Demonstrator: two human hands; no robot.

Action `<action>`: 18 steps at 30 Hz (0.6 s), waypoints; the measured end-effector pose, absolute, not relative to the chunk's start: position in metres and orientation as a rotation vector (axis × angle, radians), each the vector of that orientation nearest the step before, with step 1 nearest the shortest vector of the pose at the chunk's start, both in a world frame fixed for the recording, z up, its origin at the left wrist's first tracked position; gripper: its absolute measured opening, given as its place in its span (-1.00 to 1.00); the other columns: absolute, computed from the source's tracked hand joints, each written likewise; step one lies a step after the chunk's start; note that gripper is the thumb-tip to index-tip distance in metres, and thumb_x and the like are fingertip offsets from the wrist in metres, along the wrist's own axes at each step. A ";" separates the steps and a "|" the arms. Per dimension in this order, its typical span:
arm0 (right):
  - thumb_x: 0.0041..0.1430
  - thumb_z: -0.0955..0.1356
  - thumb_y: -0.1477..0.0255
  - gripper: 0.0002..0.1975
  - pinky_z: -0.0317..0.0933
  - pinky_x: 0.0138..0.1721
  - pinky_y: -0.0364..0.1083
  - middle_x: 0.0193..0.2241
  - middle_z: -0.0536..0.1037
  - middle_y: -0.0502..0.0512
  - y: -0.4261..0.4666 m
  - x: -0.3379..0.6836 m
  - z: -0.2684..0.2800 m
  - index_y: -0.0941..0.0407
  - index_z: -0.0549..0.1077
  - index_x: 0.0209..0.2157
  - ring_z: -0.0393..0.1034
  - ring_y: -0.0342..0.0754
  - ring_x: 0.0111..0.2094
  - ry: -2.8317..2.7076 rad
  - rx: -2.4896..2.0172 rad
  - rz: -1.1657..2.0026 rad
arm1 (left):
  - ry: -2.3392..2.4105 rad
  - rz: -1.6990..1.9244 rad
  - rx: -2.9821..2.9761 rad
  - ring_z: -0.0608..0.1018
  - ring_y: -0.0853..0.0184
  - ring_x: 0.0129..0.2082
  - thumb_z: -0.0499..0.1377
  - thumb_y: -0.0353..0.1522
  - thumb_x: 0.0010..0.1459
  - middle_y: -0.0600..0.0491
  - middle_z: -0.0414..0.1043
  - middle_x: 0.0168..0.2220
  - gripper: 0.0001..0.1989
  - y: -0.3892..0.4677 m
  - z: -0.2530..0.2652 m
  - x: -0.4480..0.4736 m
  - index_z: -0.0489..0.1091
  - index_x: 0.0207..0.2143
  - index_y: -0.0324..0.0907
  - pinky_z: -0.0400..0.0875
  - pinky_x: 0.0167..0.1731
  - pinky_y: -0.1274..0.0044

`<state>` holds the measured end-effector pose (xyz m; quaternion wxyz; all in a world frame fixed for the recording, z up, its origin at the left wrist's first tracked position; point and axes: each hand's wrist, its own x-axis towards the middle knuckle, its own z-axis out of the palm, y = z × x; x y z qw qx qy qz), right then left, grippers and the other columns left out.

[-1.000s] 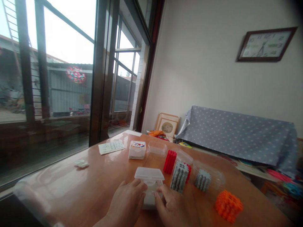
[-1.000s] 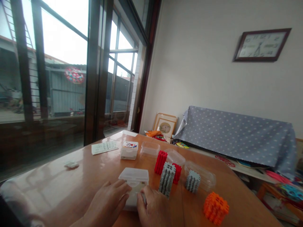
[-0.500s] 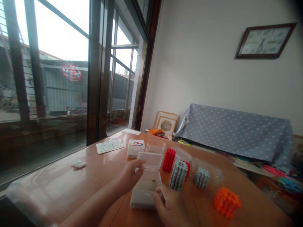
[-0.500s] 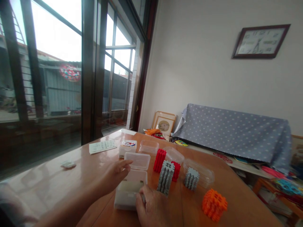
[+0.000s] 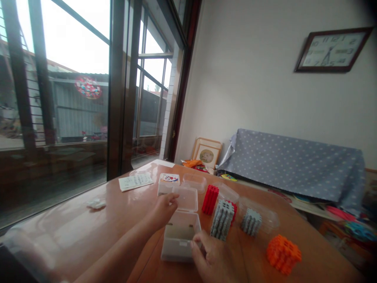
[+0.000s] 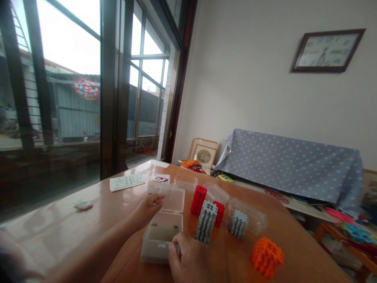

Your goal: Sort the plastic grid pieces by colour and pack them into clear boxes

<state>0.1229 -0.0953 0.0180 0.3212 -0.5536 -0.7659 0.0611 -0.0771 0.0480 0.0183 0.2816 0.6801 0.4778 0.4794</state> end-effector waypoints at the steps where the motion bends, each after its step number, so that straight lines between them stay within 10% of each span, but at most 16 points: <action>1: 0.34 0.26 0.32 -0.78 0.06 -0.49 -0.18 -0.50 0.57 -0.01 -0.095 0.123 0.017 0.04 0.47 -0.36 0.47 -0.10 -0.49 -2.017 -1.453 0.154 | 1.290 1.297 1.801 0.62 0.15 -0.20 0.20 -0.31 0.06 -0.06 0.64 -0.26 -0.64 0.047 0.018 -0.077 0.61 -0.11 -0.19 0.48 -0.20 0.43; 18: 0.42 0.18 0.24 -0.64 0.14 -0.52 -0.19 -0.61 0.53 -0.05 -0.078 0.127 -0.015 0.02 0.47 -0.39 0.48 -0.12 -0.60 -1.985 -1.319 -0.258 | 1.157 1.399 1.646 0.55 0.24 -0.33 0.14 -0.24 0.18 0.04 0.56 -0.35 -0.65 0.056 -0.001 -0.068 0.47 -0.04 -0.21 0.39 -0.29 0.47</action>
